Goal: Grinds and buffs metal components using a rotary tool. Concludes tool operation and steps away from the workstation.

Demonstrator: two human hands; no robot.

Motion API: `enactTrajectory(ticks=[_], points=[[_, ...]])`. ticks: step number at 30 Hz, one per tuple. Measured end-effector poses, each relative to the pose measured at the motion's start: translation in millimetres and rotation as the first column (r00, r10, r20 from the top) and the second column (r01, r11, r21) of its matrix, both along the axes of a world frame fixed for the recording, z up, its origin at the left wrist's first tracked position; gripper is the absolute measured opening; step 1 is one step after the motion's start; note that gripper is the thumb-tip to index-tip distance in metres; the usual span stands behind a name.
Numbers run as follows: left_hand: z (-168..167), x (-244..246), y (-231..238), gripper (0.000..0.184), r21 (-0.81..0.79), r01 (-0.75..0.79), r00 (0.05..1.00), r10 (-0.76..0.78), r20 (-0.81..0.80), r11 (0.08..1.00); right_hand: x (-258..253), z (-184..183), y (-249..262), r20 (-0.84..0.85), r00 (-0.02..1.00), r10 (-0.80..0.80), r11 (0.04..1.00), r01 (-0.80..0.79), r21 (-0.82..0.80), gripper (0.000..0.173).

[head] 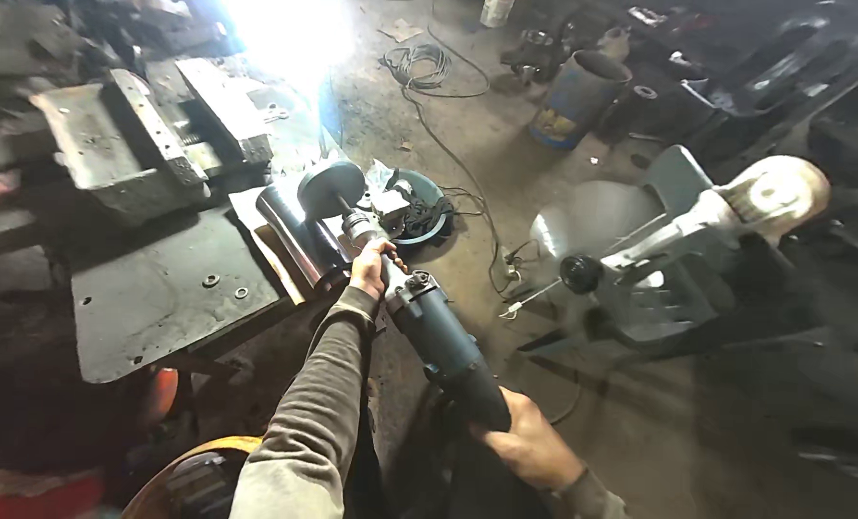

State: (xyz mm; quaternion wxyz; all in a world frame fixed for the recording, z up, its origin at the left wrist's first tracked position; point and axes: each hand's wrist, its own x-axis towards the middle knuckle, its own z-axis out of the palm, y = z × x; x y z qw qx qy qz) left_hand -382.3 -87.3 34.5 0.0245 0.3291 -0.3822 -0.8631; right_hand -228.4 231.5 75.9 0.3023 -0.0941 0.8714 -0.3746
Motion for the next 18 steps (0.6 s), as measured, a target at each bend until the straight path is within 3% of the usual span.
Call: enactTrajectory(ticks=[11, 18], points=[[16.5, 35.7, -12.8, 0.017, -0.018, -0.024, 0.993, 0.022, -0.120, 1.000, 11.8, 1.9, 0.4, -0.096, 0.990, 0.108, 0.991, -0.099, 0.089, 0.045], [17.0, 83.3, -28.3, 0.021, -0.094, -0.063, 0.982, 0.044, -0.186, 0.994, 13.5, 2.5, -8.5, -0.049, 0.976, 0.214, 0.966, -0.204, 0.160, 0.048]])
